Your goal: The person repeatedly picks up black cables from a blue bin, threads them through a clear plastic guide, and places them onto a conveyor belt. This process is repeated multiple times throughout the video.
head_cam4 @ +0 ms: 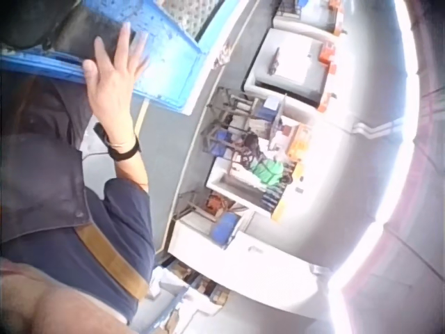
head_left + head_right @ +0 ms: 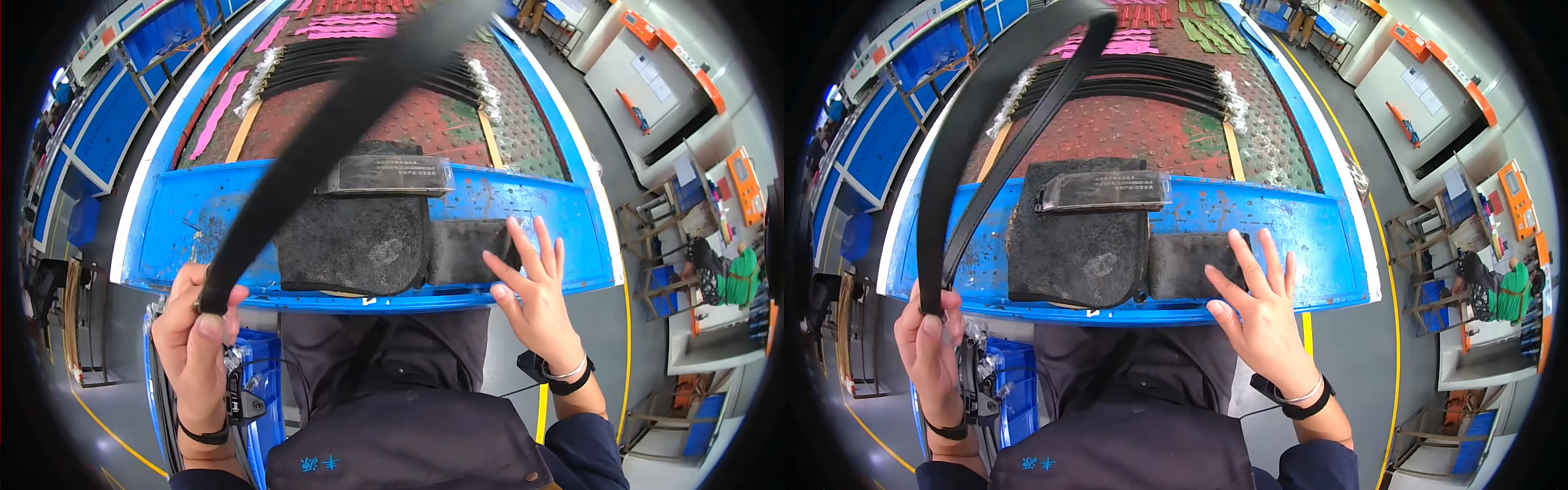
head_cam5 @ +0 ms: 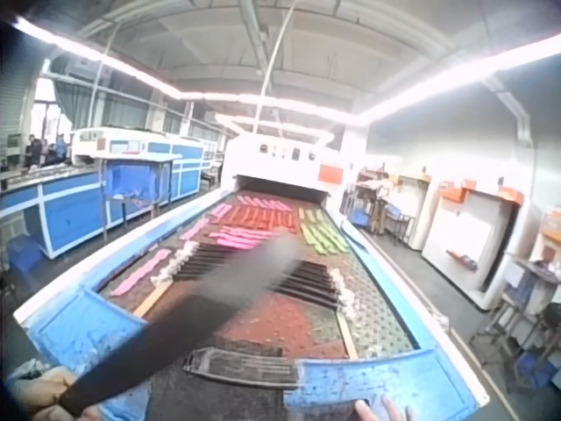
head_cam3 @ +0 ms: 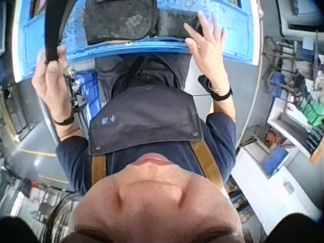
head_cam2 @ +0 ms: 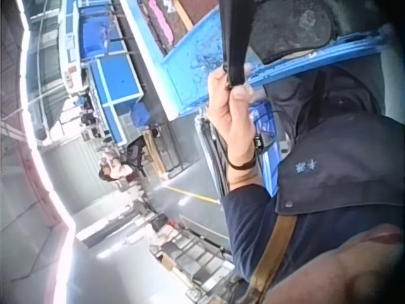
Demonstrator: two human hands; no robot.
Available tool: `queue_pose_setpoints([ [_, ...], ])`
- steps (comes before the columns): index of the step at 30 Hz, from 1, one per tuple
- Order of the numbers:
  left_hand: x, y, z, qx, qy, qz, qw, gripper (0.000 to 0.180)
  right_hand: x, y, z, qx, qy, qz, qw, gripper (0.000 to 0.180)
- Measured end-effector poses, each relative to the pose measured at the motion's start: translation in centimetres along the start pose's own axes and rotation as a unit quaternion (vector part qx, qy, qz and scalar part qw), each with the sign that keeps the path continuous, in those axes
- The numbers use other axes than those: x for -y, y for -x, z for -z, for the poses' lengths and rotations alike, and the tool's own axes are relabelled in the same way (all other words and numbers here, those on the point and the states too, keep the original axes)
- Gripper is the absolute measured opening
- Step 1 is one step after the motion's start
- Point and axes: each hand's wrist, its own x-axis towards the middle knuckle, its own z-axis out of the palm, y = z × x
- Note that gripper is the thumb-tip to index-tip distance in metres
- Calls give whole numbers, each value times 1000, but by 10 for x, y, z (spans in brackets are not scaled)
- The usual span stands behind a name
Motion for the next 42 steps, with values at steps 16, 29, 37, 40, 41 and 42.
queue_pose_setpoints([
  [16, 28, 15, 49, -164, -28, -69, 984, 17, 33, -58, 14, -58, -21, 42, 997, 40],
  [29, 25, 22, 87, -236, -25, -68, 969, 14, 39, -126, 2, 50, -197, 32, 979, 63],
  [37, 18, 11, 77, -207, -91, -88, 970, 14, 31, -99, -11, -123, -563, -66, 815, 46],
  [40, 9, 4, 68, -161, -128, -104, 973, 14, 20, -78, 8, -181, -748, -37, 637, 43],
  [41, 6, 2, 65, -145, -138, -102, 974, 14, 12, -72, 14, -173, -799, -23, 576, 43],
  [42, 4, -1, 61, -127, -147, -101, 976, 14, 15, -66, 21, -183, -820, 1, 542, 45],
])
